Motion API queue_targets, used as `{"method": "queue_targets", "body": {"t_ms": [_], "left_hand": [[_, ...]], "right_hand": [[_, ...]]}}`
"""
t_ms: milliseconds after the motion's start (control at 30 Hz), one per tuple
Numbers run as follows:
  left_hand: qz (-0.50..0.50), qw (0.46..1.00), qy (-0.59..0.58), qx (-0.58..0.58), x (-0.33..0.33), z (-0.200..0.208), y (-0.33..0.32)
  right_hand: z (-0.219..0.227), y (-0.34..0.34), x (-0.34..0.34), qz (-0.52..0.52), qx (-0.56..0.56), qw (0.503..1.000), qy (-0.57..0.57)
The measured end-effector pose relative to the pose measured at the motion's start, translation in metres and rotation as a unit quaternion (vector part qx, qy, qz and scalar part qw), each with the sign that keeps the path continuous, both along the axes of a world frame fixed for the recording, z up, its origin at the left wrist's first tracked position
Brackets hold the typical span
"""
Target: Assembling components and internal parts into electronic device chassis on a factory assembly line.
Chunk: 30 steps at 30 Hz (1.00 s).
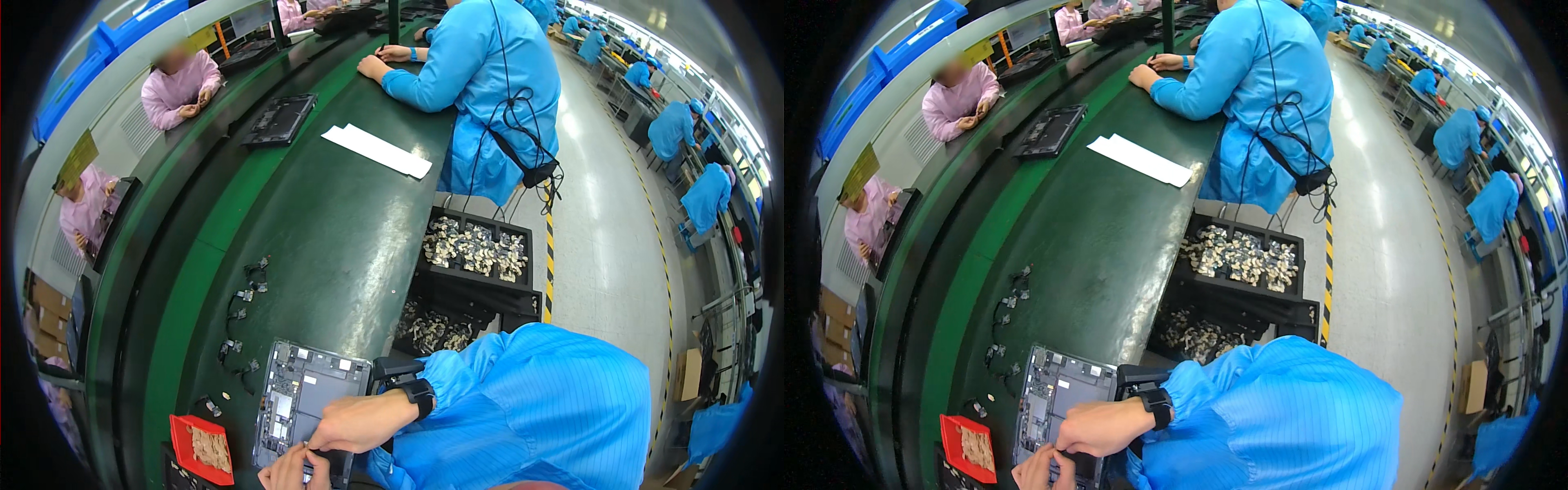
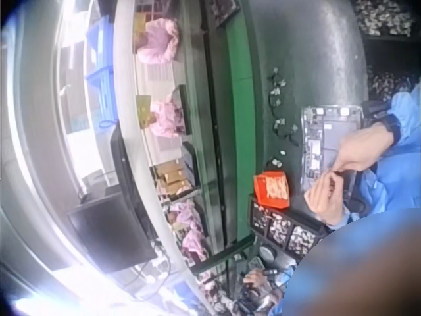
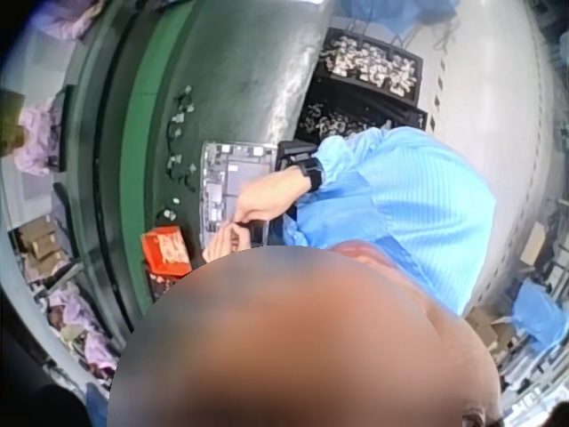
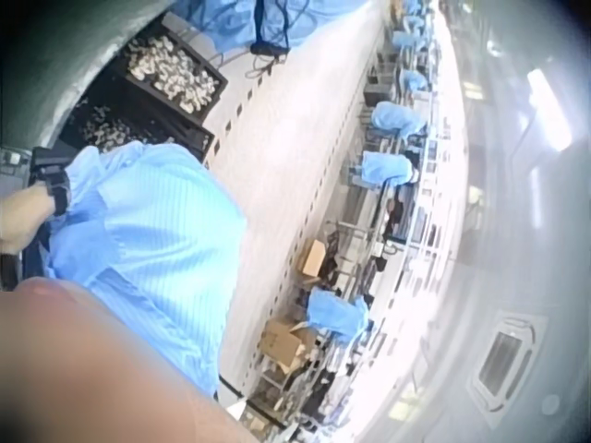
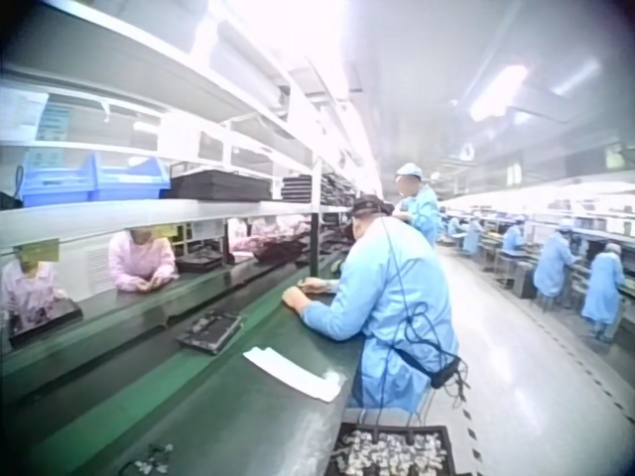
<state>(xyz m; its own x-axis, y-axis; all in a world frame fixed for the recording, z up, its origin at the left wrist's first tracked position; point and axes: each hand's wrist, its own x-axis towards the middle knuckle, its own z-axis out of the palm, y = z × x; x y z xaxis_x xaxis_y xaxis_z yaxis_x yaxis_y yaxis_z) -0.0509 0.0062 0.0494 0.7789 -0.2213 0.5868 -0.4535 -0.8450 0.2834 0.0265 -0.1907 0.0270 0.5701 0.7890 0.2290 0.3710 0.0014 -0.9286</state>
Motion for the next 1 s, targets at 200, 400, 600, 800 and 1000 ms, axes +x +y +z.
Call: {"method": "queue_targets", "body": {"t_ms": [200,400,600,800,1000], "left_hand": [[0.069,0.995,0.047,0.047,-0.013,-0.003,0.029],[0.334,0.934,-0.117,-0.049,0.022,0.001,0.084],[0.451,0.886,-0.100,-0.046,0.033,-0.014,0.107],[0.169,0.920,0.117,-0.334,0.015,-0.006,-0.017],[0.138,0.915,0.153,-0.348,0.028,-0.013,-0.031]], "right_hand": [[0.012,0.014,0.003,0.042,-0.132,0.987,-0.079],[0.019,0.006,0.012,-0.072,-0.124,0.988,-0.063],[0.014,0.016,0.012,-0.146,-0.084,0.985,-0.018],[0.007,0.021,0.017,-0.136,-0.036,0.962,-0.232],[0.006,-0.001,0.030,-0.146,0.033,0.981,0.126]]}}
